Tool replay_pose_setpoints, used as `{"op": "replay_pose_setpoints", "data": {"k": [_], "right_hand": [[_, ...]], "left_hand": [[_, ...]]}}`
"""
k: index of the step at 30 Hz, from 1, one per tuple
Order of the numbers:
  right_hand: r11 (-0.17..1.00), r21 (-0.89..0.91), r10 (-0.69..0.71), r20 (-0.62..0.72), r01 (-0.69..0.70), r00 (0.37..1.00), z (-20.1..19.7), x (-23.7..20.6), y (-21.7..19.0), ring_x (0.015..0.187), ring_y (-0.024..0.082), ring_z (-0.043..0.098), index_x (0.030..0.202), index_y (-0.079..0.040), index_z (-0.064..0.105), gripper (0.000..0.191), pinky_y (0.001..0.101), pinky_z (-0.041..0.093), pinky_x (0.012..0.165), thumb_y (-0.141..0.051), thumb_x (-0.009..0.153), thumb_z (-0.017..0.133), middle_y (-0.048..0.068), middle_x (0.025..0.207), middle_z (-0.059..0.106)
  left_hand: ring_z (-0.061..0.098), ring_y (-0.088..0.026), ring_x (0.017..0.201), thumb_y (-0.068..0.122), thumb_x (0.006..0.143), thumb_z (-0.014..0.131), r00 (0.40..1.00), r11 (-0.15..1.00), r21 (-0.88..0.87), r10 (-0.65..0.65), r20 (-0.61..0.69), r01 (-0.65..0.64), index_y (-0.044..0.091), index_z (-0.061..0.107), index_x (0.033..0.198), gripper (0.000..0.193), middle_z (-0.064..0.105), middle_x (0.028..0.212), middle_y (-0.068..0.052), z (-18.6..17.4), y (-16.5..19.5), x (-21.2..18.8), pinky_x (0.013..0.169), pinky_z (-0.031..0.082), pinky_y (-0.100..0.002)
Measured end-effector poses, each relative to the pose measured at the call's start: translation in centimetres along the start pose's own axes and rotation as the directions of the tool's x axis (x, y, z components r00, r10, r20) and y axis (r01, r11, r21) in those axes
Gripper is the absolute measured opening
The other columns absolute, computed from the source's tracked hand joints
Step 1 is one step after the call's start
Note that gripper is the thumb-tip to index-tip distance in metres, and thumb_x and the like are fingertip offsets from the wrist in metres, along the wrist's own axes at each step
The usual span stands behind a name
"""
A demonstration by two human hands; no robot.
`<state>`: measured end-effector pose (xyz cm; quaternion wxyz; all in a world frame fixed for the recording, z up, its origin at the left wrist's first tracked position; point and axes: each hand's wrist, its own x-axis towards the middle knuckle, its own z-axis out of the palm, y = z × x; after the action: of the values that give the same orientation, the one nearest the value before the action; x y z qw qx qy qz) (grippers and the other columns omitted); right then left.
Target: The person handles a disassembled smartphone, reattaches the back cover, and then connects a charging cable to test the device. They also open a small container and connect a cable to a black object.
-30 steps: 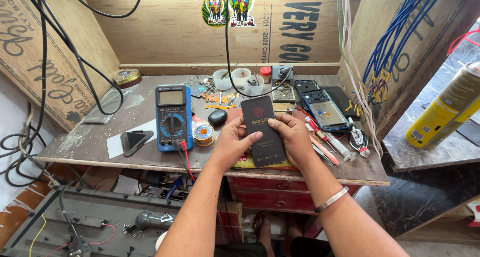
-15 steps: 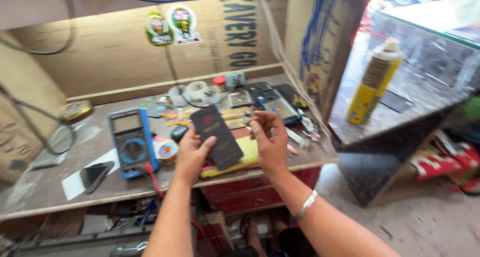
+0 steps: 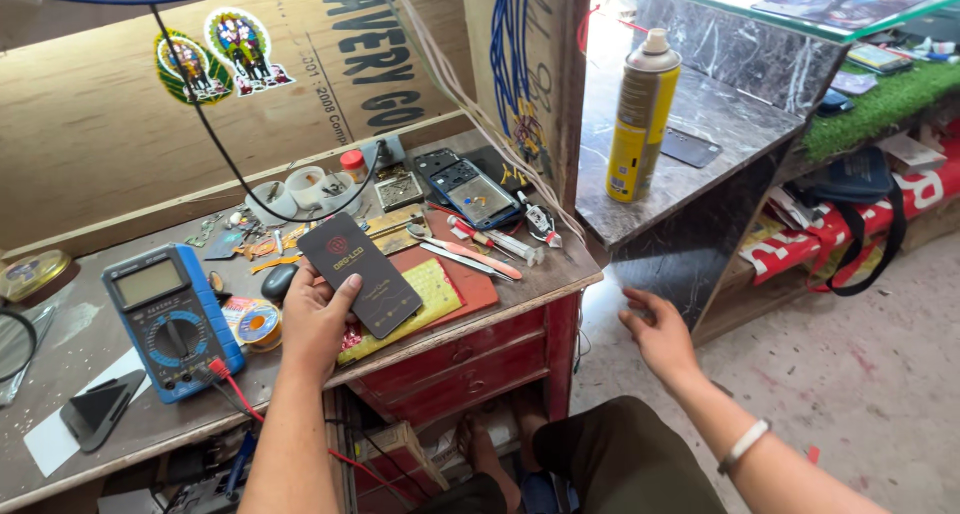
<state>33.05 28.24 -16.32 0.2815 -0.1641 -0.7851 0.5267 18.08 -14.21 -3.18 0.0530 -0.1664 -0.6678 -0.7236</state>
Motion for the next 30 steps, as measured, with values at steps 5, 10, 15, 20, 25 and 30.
{"op": "replay_pose_setpoints", "data": {"k": [5,10,15,20,25,30], "right_hand": [[0.991,0.129,0.019,0.107,-0.033,0.994,1.2,3.1,-2.7,0.076,0.011,0.067,0.132,-0.010,0.068,0.038,0.0271,0.055,0.070,-0.017,0.095,0.065,0.004,0.101,0.076],[0.996,0.090,0.017,0.065,-0.023,0.998,3.5,4.8,-4.4,0.073,0.014,0.065,0.129,-0.004,0.071,0.037,0.0300,0.053,0.066,-0.014,0.094,0.064,0.013,0.088,0.074],[0.910,0.383,0.147,0.064,-0.160,0.987,4.2,4.4,-4.5,0.081,0.012,0.066,0.122,0.002,0.067,0.035,0.0284,0.055,0.069,-0.020,0.096,0.059,0.004,0.096,0.073],[0.918,0.340,0.230,-0.031,-0.206,0.973,4.7,5.0,-4.8,0.075,0.016,0.056,0.129,-0.005,0.063,0.039,0.0312,0.049,0.064,-0.029,0.098,0.062,0.005,0.089,0.064],[0.988,0.117,0.094,0.027,-0.097,0.995,5.2,6.5,-5.1,0.084,0.022,0.062,0.115,0.004,0.072,0.040,0.0371,0.050,0.074,-0.032,0.102,0.064,0.013,0.093,0.068],[1.000,0.000,-0.014,0.010,0.014,1.000,5.1,6.9,-5.2,0.098,0.026,0.069,0.115,0.000,0.068,0.038,0.0389,0.051,0.089,-0.031,0.095,0.063,0.015,0.107,0.075]], "left_hand": [[0.071,-0.013,0.082,0.008,0.095,0.068,1.000,1.000,-0.004,0.007,0.001,-0.007,0.002,0.054,0.126,0.035,0.075,0.103,-0.010,0.6,0.4,-0.2,0.062,0.054,-0.024],[0.071,-0.013,0.084,0.008,0.095,0.068,1.000,1.000,0.023,0.008,-0.017,-0.008,0.000,0.053,0.128,0.037,0.076,0.104,-0.012,0.9,0.8,-0.5,0.063,0.054,-0.025],[0.072,-0.013,0.084,0.007,0.094,0.068,1.000,1.000,0.022,0.010,-0.014,-0.009,0.000,0.053,0.130,0.039,0.076,0.104,-0.012,0.9,0.9,-0.3,0.063,0.055,-0.025],[0.072,-0.014,0.085,0.006,0.094,0.068,1.000,1.000,0.009,0.018,-0.003,-0.018,0.000,0.053,0.131,0.040,0.075,0.104,-0.012,0.6,0.8,-0.1,0.064,0.056,-0.026],[0.073,-0.016,0.094,0.005,0.093,0.068,0.999,0.999,-0.034,0.035,0.007,-0.034,0.000,0.053,0.131,0.041,0.074,0.109,-0.013,0.3,0.6,0.1,0.077,0.060,-0.028],[0.072,-0.018,0.100,0.004,0.093,0.068,0.999,0.998,-0.041,0.045,0.012,-0.045,-0.001,0.052,0.132,0.042,0.074,0.112,-0.015,-0.2,0.6,0.3,0.084,0.060,-0.031]]}}
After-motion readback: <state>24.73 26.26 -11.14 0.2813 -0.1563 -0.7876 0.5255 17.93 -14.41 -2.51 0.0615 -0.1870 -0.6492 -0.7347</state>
